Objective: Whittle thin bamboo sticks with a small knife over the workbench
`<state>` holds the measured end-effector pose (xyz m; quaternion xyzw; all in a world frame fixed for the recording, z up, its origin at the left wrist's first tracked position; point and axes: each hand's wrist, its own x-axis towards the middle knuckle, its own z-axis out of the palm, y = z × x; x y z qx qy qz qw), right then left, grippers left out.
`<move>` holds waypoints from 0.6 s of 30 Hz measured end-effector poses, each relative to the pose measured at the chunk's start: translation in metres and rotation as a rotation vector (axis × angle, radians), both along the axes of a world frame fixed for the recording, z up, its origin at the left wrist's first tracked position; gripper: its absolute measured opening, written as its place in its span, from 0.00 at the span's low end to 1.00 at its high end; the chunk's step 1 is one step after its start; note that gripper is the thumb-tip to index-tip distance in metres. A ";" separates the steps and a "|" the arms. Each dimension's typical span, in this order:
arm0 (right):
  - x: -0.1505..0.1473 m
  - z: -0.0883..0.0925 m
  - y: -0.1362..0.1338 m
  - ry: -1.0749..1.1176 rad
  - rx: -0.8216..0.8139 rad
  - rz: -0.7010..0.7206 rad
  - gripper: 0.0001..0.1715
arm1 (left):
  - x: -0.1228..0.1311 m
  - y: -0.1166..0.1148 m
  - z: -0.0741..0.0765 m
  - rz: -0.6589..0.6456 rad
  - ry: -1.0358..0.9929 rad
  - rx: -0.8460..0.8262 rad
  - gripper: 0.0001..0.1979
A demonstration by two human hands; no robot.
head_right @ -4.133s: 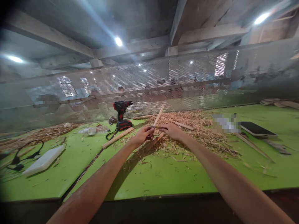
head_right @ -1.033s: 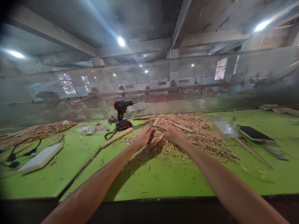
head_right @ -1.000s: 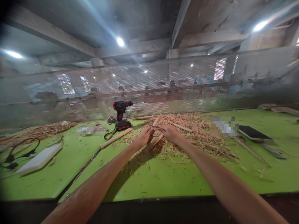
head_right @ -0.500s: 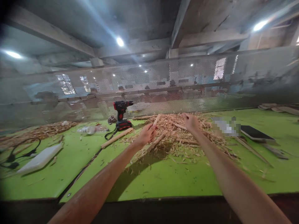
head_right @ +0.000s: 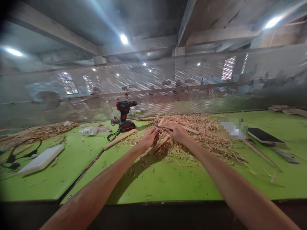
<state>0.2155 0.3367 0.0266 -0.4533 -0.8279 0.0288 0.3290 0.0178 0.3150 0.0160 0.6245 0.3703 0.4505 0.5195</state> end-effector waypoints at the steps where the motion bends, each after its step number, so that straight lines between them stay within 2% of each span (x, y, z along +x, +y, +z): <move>1: 0.002 0.000 0.000 -0.012 0.015 -0.001 0.23 | 0.000 0.000 -0.001 -0.003 0.002 -0.003 0.13; 8: 0.007 -0.003 0.002 -0.116 0.125 -0.082 0.21 | -0.005 0.004 -0.003 -0.027 0.033 0.022 0.17; 18: 0.015 -0.008 0.005 -0.181 0.112 -0.151 0.22 | -0.008 0.007 -0.002 -0.102 0.066 0.026 0.20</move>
